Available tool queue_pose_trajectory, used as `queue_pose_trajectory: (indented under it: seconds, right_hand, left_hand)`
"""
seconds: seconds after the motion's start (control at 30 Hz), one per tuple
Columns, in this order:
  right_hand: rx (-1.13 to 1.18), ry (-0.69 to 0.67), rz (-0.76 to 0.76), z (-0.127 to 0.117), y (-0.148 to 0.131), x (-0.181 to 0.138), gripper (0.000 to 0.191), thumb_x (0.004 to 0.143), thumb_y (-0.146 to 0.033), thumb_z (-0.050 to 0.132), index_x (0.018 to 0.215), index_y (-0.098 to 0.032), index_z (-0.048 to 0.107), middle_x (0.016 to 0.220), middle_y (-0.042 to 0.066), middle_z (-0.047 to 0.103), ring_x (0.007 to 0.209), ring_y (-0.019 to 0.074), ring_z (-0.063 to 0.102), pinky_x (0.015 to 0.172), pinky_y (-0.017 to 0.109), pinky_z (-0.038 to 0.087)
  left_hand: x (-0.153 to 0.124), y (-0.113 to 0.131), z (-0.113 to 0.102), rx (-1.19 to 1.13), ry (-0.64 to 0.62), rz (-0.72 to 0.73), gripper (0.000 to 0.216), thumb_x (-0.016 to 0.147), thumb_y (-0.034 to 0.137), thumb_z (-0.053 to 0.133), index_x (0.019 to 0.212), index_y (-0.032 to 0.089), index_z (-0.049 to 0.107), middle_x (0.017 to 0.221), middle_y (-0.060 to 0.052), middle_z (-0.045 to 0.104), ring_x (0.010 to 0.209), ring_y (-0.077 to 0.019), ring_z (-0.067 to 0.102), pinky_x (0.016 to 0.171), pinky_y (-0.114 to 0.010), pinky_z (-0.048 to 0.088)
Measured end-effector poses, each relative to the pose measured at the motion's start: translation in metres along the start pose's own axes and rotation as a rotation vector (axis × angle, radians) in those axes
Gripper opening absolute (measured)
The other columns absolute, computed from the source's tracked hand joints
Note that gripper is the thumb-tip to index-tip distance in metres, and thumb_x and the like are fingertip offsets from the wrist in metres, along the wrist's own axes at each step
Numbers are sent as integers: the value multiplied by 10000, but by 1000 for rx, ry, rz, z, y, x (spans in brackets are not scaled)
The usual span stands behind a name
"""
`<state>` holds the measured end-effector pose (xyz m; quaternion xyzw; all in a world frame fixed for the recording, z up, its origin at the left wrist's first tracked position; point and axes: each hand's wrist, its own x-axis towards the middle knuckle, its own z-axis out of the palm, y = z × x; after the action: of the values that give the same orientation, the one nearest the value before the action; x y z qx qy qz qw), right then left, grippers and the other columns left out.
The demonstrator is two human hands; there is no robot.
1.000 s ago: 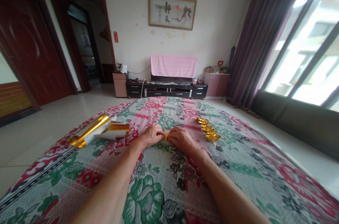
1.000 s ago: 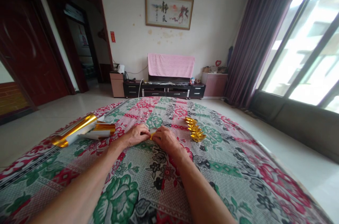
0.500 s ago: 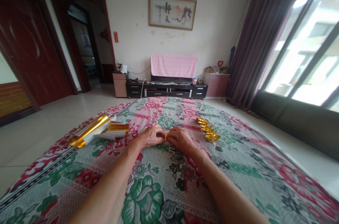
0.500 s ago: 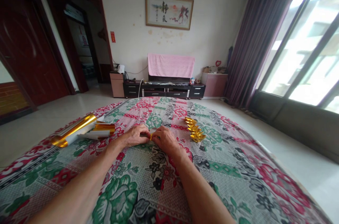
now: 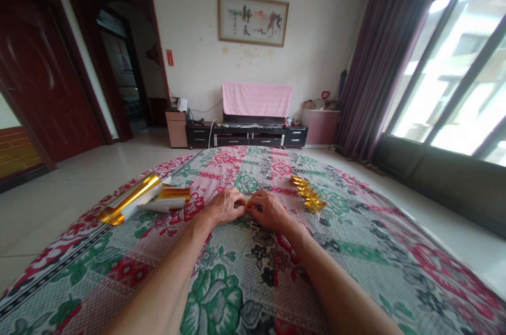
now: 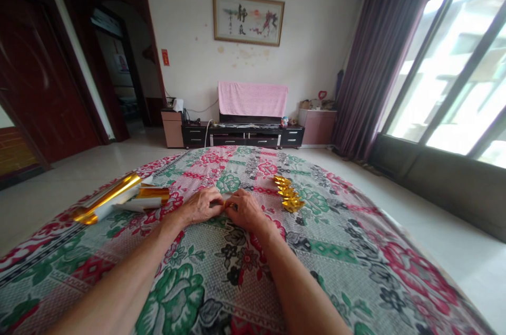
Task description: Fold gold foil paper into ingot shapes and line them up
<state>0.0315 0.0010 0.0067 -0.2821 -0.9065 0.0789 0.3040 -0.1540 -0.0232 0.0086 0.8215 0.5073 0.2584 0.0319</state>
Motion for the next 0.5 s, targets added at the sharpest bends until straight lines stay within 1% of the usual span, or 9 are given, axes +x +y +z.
queue_pose_trajectory:
  seconds: [0.17, 0.27, 0.37, 0.43, 0.5]
  right_hand:
    - [-57, 9, 32, 4, -3, 1, 132, 791, -222, 546, 812, -195, 674, 823, 44, 586, 787, 136, 545, 732, 233, 406]
    - [-72, 10, 33, 5, -4, 1, 151, 814, -234, 524, 824, -198, 670, 812, 41, 582, 777, 132, 540, 723, 227, 401]
    - [-57, 8, 17, 4, -5, 2, 159, 820, -231, 517, 815, -197, 672, 806, 41, 582, 769, 130, 536, 718, 225, 400]
    - [-49, 6, 16, 2, -6, 2, 159, 814, -224, 521, 803, -195, 676, 795, 41, 584, 770, 132, 536, 712, 224, 400]
    - [-40, 5, 16, 1, -6, 2, 157, 809, -217, 526, 801, -197, 681, 782, 40, 588, 770, 135, 536, 704, 224, 400]
  left_hand:
    - [-1, 0, -5, -95, 6, -26, 198, 762, 271, 501, 727, 184, 676, 785, -28, 619, 741, -126, 565, 693, -214, 430]
    - [-2, -5, -5, -255, 30, -140, 205, 768, 252, 480, 787, 180, 671, 772, -8, 648, 721, -119, 578, 673, -206, 440]
    - [-2, -11, -2, -363, 112, -259, 220, 750, 245, 498, 893, 161, 643, 755, -2, 663, 686, -118, 589, 631, -203, 452]
    - [-1, -14, 1, -342, 147, -261, 201, 735, 227, 513, 865, 157, 649, 757, -8, 669, 685, -120, 595, 642, -209, 459]
    - [0, -14, 3, -282, 142, -206, 171, 721, 189, 519, 796, 165, 671, 773, -16, 673, 712, -123, 600, 679, -216, 464]
